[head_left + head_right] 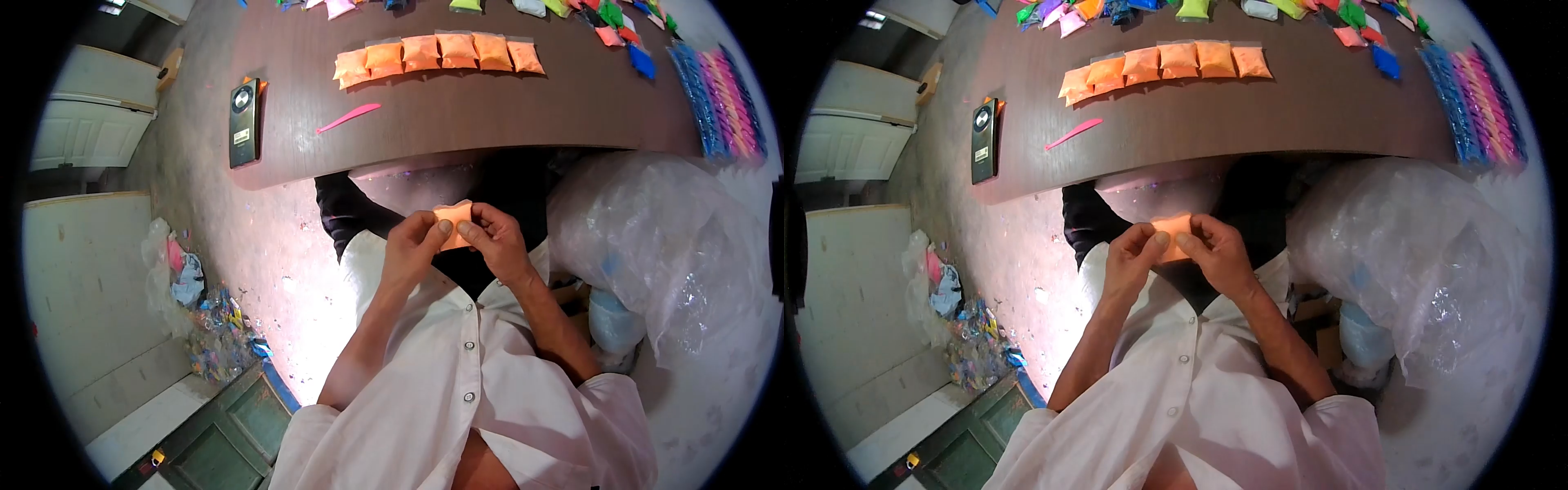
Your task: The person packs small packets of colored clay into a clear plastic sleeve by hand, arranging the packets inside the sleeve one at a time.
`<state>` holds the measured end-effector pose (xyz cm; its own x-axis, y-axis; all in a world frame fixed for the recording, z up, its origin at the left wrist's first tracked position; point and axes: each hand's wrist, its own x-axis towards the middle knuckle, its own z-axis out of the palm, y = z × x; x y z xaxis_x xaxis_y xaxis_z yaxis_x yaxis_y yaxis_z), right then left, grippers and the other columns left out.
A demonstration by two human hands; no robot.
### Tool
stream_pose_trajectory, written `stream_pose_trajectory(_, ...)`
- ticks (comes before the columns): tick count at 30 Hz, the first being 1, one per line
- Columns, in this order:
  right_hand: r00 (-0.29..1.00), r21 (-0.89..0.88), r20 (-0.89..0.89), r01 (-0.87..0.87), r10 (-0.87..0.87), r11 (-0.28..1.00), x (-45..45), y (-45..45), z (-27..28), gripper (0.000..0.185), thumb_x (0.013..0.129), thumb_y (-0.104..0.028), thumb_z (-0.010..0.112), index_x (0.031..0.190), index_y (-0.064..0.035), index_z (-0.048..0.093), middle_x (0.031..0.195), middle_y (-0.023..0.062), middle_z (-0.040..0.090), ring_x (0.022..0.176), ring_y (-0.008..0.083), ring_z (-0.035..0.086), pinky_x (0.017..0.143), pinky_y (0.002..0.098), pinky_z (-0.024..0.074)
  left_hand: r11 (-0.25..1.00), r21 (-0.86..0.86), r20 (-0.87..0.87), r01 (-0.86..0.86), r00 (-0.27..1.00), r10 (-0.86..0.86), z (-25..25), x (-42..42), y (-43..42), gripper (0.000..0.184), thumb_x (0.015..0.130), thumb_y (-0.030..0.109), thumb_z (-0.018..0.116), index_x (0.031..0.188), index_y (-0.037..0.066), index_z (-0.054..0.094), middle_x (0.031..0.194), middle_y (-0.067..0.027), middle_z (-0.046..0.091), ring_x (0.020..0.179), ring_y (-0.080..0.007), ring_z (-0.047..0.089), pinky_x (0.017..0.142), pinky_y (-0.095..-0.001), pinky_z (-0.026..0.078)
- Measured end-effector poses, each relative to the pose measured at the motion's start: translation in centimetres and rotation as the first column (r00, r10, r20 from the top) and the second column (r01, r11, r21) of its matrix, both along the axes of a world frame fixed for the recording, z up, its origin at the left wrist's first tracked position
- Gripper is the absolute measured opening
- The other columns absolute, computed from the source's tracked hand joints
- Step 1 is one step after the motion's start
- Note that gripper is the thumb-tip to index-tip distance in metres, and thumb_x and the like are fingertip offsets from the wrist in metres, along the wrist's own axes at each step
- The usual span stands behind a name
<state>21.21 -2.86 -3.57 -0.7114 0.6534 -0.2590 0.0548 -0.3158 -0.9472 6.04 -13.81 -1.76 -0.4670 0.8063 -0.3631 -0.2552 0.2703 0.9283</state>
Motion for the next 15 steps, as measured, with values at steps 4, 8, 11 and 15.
stream_pose_trajectory(4, 0.999, -0.027, -0.035, -0.027, 0.026, 0.999, 0.2, -0.6, 1.5, 0.022, 0.103, -0.012, 0.068, 0.118, 0.0043, 0.068, 0.099, 0.0014, 0.069, 0.088, 0.0058, 0.061, 0.077, 0.0236, 0.0515, 0.999, 0.044, -0.012, 0.026, 1.0, -0.026, -0.2, 0.0, -0.6, 0.027, 0.104, 0.024, 0.073, 0.103, -0.003, 0.07, 0.089, -0.0007, 0.069, 0.079, -0.007, 0.058, 0.072, -0.0248, 0.05)
stream_pose_trajectory(8, 0.998, -0.006, -0.059, -0.009, 0.008, 1.0, 0.3, -1.4, 2.2, 0.023, 0.103, -0.013, 0.068, 0.118, 0.0043, 0.069, 0.102, 0.0035, 0.071, 0.091, 0.0074, 0.064, 0.081, 0.0249, 0.053, 0.994, 0.109, -0.033, -0.002, 0.999, 0.006, 0.4, 0.5, -1.2, 0.023, 0.105, 0.023, 0.071, 0.094, 0.003, 0.068, 0.08, 0.0034, 0.065, 0.072, -0.004, 0.055, 0.066, -0.0218, 0.043)
stream_pose_trajectory(11, 0.998, 0.071, -0.011, -0.058, 0.059, 0.996, 0.8, -1.4, 2.4, 0.023, 0.102, -0.013, 0.067, 0.117, 0.0044, 0.069, 0.103, 0.0045, 0.073, 0.093, 0.008, 0.065, 0.083, 0.0257, 0.0539, 0.994, 0.102, 0.017, -0.033, 0.999, 0.031, 1.3, 0.7, -1.7, 0.023, 0.105, 0.024, 0.071, 0.098, 0.001, 0.07, 0.085, 0.0015, 0.068, 0.076, -0.0055, 0.058, 0.068, -0.0228, 0.046)
stream_pose_trajectory(15, 0.995, 0.195, 0.033, -0.095, 0.091, 0.976, 0.9, -2.1, 3.8, 0.025, 0.1, -0.013, 0.067, 0.118, 0.0048, 0.07, 0.1, 0.0044, 0.072, 0.088, 0.0088, 0.063, 0.08, 0.0272, 0.054, 0.992, 0.126, -0.031, -0.025, 0.999, 0.029, 0.8, 0.6, -2.6, 0.026, 0.105, 0.026, 0.071, 0.102, 0.0, 0.072, 0.088, -0.0013, 0.071, 0.079, -0.0075, 0.062, 0.07, -0.0243, 0.049)
